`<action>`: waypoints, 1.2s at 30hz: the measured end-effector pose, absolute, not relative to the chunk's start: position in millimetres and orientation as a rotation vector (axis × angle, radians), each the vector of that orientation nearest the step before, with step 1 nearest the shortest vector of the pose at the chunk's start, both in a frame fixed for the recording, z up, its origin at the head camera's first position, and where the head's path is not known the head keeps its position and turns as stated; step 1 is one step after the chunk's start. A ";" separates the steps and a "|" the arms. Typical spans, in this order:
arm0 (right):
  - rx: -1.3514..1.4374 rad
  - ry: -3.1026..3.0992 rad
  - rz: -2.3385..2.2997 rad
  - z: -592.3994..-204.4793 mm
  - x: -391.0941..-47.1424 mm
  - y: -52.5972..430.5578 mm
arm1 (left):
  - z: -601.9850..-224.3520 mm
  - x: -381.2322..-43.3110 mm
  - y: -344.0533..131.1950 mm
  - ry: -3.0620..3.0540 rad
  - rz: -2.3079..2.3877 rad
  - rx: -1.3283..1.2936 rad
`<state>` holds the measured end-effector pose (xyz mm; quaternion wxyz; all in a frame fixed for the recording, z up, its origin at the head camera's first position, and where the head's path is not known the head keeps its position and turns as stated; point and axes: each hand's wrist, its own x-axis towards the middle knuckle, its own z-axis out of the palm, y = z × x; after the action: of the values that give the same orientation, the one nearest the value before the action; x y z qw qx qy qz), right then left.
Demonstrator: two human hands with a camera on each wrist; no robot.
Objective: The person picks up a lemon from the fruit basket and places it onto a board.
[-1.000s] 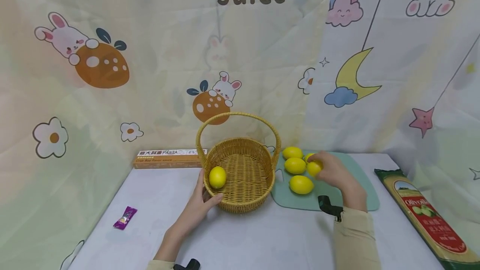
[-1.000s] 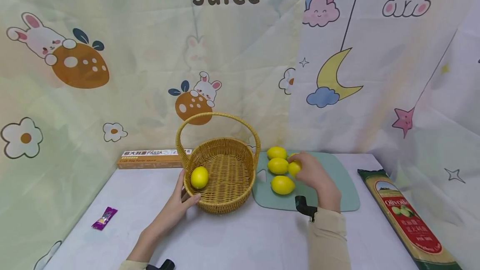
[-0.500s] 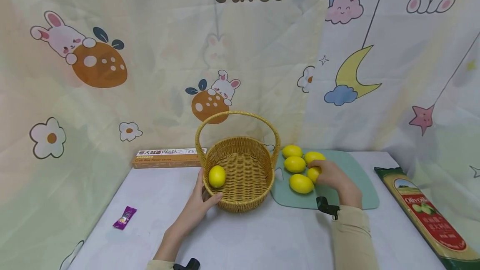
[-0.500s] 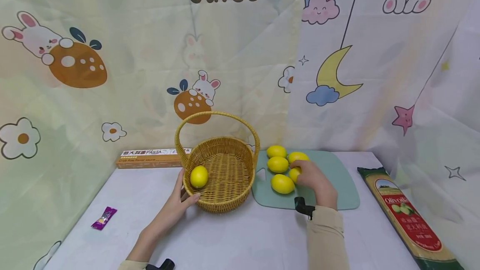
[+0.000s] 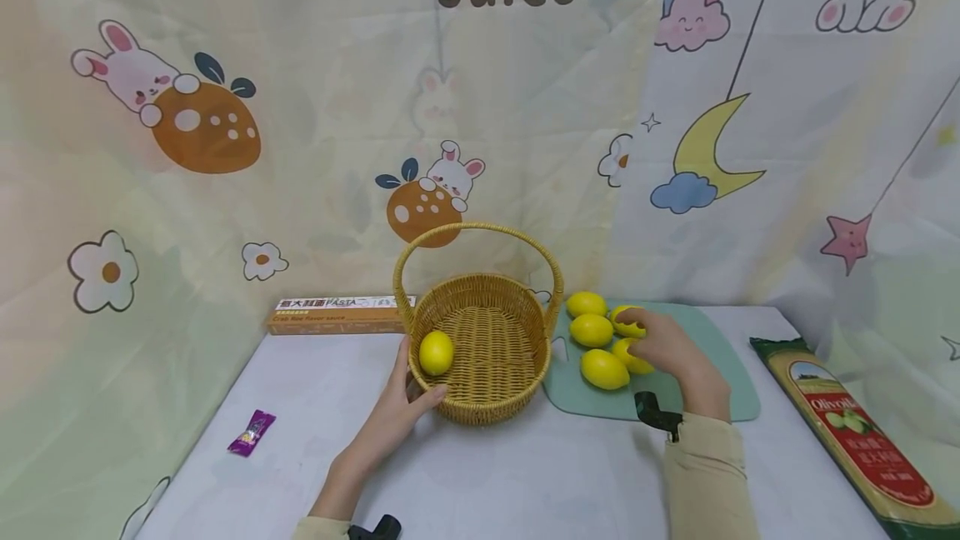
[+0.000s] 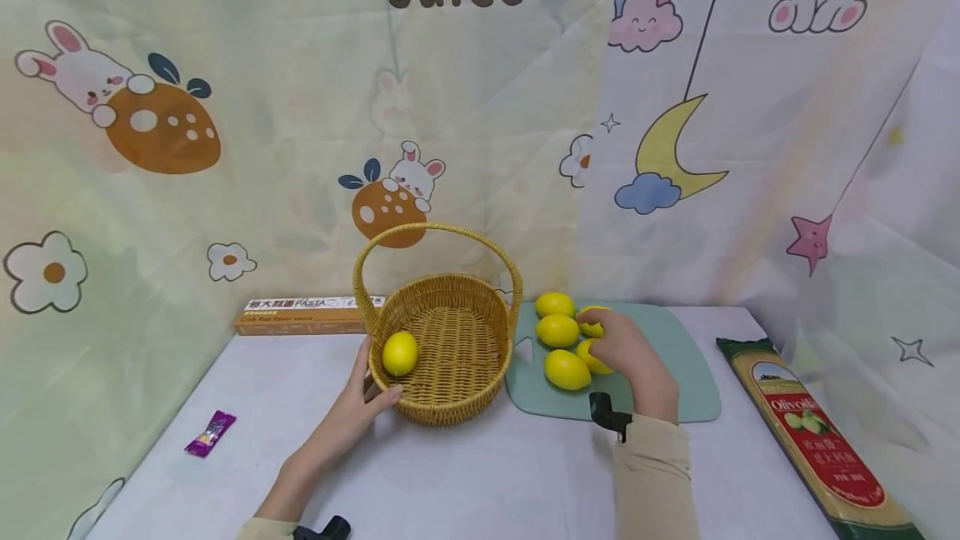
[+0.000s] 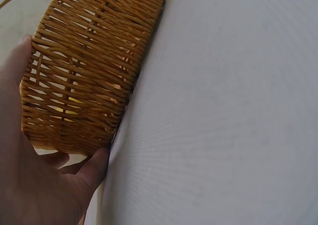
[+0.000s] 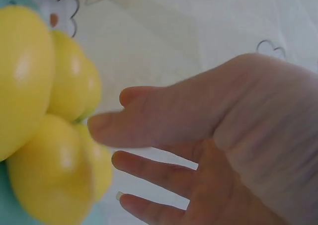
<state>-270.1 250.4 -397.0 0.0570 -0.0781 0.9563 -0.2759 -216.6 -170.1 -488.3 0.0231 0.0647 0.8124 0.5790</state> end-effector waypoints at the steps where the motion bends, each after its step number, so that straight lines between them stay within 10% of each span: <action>1: -0.235 2.901 -0.838 -394.5 -269.0 248.4 | -488.1 -216.8 -170.2 2.515 1.792 0.198; 18: -0.552 2.847 -0.886 -350.1 -240.5 178.7 | -485.4 -219.2 -172.8 2.525 1.785 0.191; 36: -0.903 2.702 -0.872 -387.4 -255.0 89.1 | -492.2 -219.1 -171.2 2.518 1.803 0.196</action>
<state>-255.0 89.1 -387.4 0.0812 -0.3020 0.9039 -0.2918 -219.1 -171.2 -492.2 0.0191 0.0633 0.8113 0.5809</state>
